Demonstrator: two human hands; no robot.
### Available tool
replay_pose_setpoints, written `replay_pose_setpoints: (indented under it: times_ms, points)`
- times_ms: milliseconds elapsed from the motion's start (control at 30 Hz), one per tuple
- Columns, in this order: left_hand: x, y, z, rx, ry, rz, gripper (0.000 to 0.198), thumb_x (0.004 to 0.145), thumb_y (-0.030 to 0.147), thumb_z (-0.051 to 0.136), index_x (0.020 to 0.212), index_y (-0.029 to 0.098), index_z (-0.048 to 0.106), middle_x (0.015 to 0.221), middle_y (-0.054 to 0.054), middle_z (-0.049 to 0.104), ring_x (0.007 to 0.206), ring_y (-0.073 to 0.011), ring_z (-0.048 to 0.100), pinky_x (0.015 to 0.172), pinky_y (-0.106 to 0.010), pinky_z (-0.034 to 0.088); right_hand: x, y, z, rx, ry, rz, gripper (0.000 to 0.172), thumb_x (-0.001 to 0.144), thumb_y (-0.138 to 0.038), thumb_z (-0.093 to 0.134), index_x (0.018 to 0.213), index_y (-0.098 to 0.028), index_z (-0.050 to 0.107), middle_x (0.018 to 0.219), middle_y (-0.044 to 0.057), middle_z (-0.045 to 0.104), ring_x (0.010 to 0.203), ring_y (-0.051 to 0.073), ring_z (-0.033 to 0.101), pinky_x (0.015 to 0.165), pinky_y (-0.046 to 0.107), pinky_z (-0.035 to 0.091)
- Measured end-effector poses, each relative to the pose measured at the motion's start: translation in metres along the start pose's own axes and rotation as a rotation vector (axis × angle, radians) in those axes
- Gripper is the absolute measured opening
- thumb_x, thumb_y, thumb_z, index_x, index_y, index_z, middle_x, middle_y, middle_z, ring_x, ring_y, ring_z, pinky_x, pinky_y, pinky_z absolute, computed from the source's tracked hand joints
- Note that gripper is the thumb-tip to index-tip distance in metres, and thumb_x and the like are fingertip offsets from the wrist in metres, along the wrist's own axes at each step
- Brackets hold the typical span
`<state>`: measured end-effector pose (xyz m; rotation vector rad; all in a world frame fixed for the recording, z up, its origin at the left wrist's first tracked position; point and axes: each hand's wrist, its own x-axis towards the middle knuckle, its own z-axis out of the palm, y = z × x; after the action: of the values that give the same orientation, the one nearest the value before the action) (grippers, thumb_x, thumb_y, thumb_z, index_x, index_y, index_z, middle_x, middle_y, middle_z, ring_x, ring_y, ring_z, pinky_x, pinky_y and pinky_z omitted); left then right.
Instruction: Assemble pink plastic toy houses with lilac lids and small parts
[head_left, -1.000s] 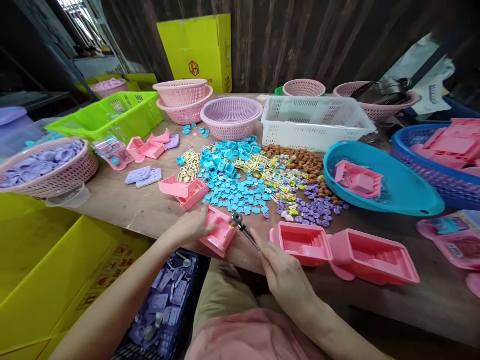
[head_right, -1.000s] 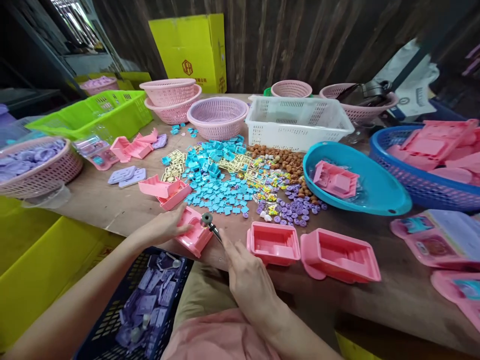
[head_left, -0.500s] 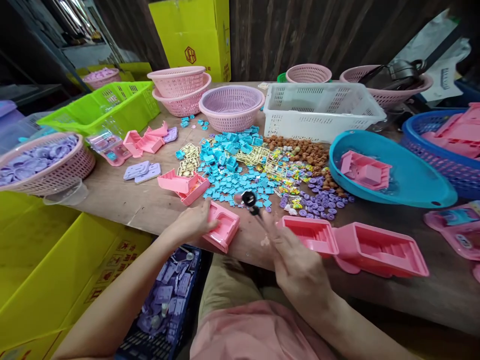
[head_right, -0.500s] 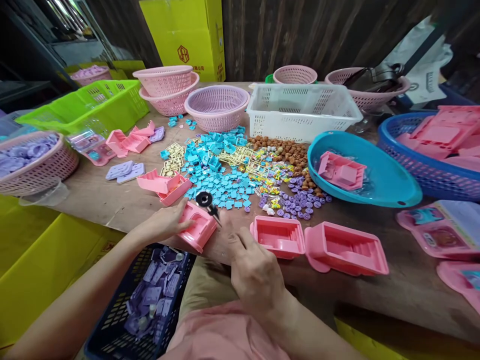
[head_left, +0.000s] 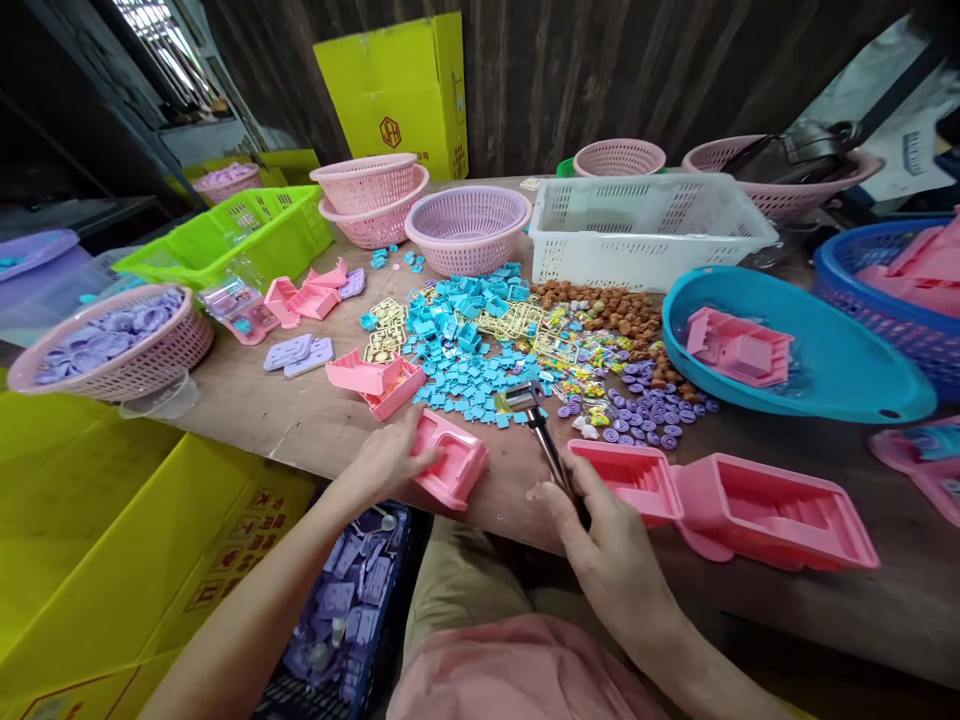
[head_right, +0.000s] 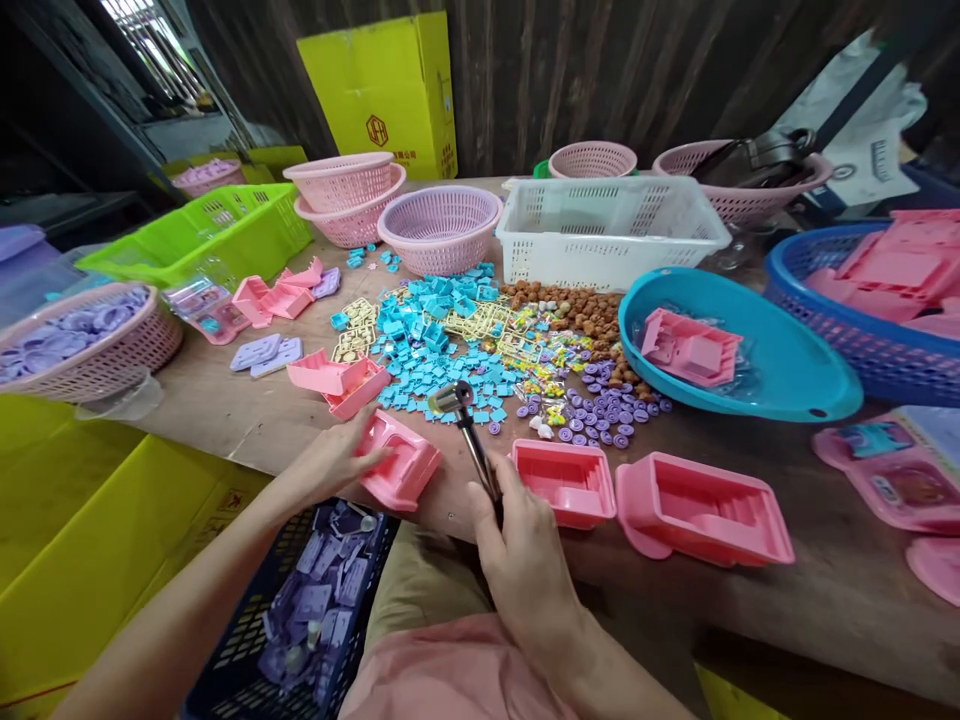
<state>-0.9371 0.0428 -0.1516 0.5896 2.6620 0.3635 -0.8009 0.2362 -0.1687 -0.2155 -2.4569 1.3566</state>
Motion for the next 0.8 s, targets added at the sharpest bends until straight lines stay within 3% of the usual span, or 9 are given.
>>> replay_pose_setpoints:
  times_ms: [67, 133, 200, 333, 433, 500, 567, 667, 800]
  points:
    - [-0.009, -0.007, 0.012, -0.237, 0.166, 0.076, 0.060, 0.085, 0.043, 0.045, 0.134, 0.015, 0.025, 0.111, -0.014, 0.061, 0.099, -0.0282, 0.061, 0.085, -0.043, 0.046, 0.001, 0.008, 0.014, 0.120, -0.036, 0.149, 0.025, 0.083, -0.041, 0.052, 0.091, -0.018, 0.057, 0.075, 0.004, 0.066, 0.066, 0.019, 0.063, 0.056, 0.029, 0.051]
    - [-0.017, -0.016, 0.034, -0.423, 0.362, 0.164, 0.062, 0.083, 0.042, 0.049, 0.133, 0.018, 0.020, 0.121, -0.014, 0.053, 0.107, -0.0253, 0.057, 0.092, -0.042, 0.045, 0.003, 0.015, 0.032, 0.265, -0.082, 0.262, 0.036, 0.074, -0.049, 0.062, 0.090, -0.018, 0.052, 0.071, 0.002, 0.063, 0.056, 0.015, 0.058, 0.050, 0.027, 0.047]
    - [-0.020, -0.027, 0.063, -0.537, 0.502, 0.236, 0.065, 0.080, 0.039, 0.055, 0.130, 0.020, 0.020, 0.128, -0.016, 0.044, 0.114, -0.0251, 0.052, 0.095, -0.042, 0.044, 0.005, 0.018, 0.048, 0.422, -0.109, 0.312, 0.049, 0.065, -0.050, 0.070, 0.097, -0.019, 0.049, 0.080, 0.003, 0.064, 0.059, 0.015, 0.059, 0.052, 0.027, 0.048]
    - [-0.021, -0.044, 0.110, -0.665, 0.488, 0.206, 0.065, 0.078, 0.038, 0.059, 0.125, 0.020, 0.018, 0.124, -0.017, 0.043, 0.112, -0.0254, 0.054, 0.090, -0.043, 0.048, 0.006, 0.020, 0.069, 0.505, -0.116, 0.291, 0.049, 0.062, -0.042, 0.073, 0.098, -0.021, 0.047, 0.096, 0.006, 0.065, 0.083, 0.020, 0.063, 0.071, 0.032, 0.052]
    - [-0.026, -0.043, 0.109, -0.551, 0.452, 0.254, 0.062, 0.079, 0.034, 0.059, 0.125, 0.020, 0.020, 0.131, -0.020, 0.038, 0.124, -0.0286, 0.045, 0.098, -0.048, 0.042, 0.002, 0.027, 0.074, 0.474, -0.172, 0.297, 0.046, 0.066, -0.041, 0.069, 0.101, -0.019, 0.047, 0.086, 0.003, 0.064, 0.067, 0.016, 0.061, 0.058, 0.028, 0.051]
    - [-0.033, -0.034, 0.097, -0.430, 0.501, 0.341, 0.054, 0.080, 0.031, 0.056, 0.124, 0.021, 0.025, 0.140, -0.020, 0.027, 0.134, -0.0307, 0.030, 0.103, -0.053, 0.034, 0.000, 0.032, 0.073, 0.524, -0.187, 0.284, 0.052, 0.070, -0.044, 0.067, 0.110, -0.019, 0.045, 0.086, 0.002, 0.063, 0.055, 0.011, 0.055, 0.045, 0.023, 0.046]
    - [-0.041, -0.018, 0.086, -0.277, 0.569, 0.423, 0.044, 0.081, 0.032, 0.054, 0.119, 0.020, 0.035, 0.140, -0.019, 0.028, 0.137, -0.0331, 0.021, 0.107, -0.058, 0.024, -0.002, 0.034, 0.073, 0.590, -0.210, 0.304, 0.052, 0.075, -0.048, 0.061, 0.115, -0.020, 0.043, 0.080, 0.000, 0.061, 0.044, 0.007, 0.047, 0.035, 0.019, 0.038]
    - [-0.050, 0.007, 0.083, -0.028, 0.627, 0.495, 0.027, 0.081, 0.037, 0.057, 0.100, 0.018, 0.051, 0.120, -0.015, 0.051, 0.132, -0.0342, 0.033, 0.110, -0.060, 0.011, -0.005, 0.033, 0.073, 0.686, -0.224, 0.370, 0.041, 0.084, -0.050, 0.051, 0.110, -0.019, 0.045, 0.061, -0.007, 0.050, 0.036, 0.005, 0.037, 0.031, 0.016, 0.032]
    - [-0.051, 0.022, 0.095, 0.060, 0.665, 0.481, 0.006, 0.086, 0.021, 0.052, 0.085, 0.017, 0.057, 0.093, -0.006, 0.066, 0.123, -0.0276, 0.048, 0.113, -0.051, 0.006, -0.004, 0.031, 0.074, 0.766, -0.252, 0.415, 0.035, 0.083, -0.048, 0.054, 0.100, -0.019, 0.047, 0.053, -0.011, 0.043, 0.034, 0.004, 0.035, 0.030, 0.014, 0.030]
